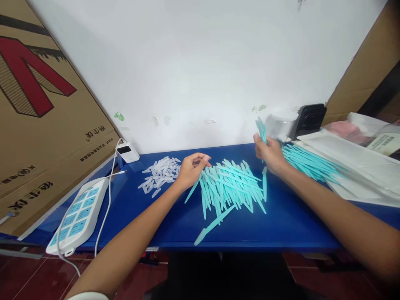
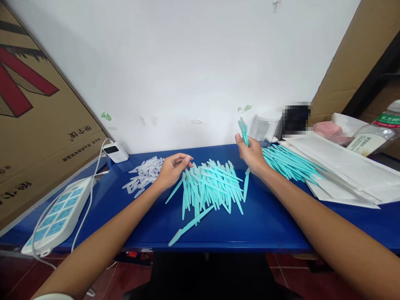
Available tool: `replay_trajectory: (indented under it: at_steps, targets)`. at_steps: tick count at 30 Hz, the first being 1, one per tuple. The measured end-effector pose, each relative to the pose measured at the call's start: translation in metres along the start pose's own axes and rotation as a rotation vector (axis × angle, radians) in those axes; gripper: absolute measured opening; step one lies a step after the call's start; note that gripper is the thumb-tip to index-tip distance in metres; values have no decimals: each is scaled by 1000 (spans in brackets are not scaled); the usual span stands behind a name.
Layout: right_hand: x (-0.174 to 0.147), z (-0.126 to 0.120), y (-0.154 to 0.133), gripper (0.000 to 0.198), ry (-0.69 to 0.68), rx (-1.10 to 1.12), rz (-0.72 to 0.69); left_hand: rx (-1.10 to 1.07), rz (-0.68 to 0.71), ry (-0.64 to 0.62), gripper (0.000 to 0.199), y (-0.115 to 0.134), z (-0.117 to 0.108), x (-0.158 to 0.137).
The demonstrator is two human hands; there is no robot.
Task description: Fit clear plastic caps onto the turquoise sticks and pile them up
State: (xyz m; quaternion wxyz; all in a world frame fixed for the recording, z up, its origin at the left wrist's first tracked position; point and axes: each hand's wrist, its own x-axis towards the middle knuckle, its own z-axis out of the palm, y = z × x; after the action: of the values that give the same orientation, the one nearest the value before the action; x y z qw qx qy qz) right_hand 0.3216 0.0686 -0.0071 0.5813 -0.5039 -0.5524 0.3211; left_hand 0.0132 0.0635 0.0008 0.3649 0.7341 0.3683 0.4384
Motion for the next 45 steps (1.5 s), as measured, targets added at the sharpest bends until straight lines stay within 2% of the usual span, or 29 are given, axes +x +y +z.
replay_trajectory:
  at_steps: [3,7,9,10,12,16,19,22,27,30,32,36,41,45]
  targets:
    - [3,0,8,60,119,39,11,35,2,-5,40,-1,-1,1]
    - [5,1,19,56,134,4,45,118,34,-2,36,3,-3,-1]
    - [5,2,24,55,124,-36,64,215,75,-50,37,11,-7,-3]
    - [5,2,26,54,116,-57,70,271,94,-104,40,17,-10,-5]
    - [5,2,27,54,93,-91,72,346,115,-311,52,31,-15,-10]
    - [5,-1,19,56,46,-157,43,335,48,-709,57,61,-16,-23]
    - [6,-6,11,57,39,-245,11,407,75,-844,52,71,-8,-31]
    - [5,-10,3,55,41,-318,-4,493,61,-913,47,71,-1,-36]
    - [4,-12,-5,53,39,-440,2,568,11,-976,30,69,-4,-36]
    - [6,-15,-8,52,62,-456,-4,541,2,-1010,17,70,-9,-34]
    - [7,-19,-12,51,63,-443,46,494,6,-1009,16,71,-12,-33]
    - [6,-26,-27,49,-5,-459,210,409,62,-874,11,70,-19,-29]
    - [1,-32,-48,46,-56,-733,215,415,110,-740,10,70,-26,-26]
    - [-7,-29,-57,47,-304,-636,291,487,154,-659,15,69,-27,-24]
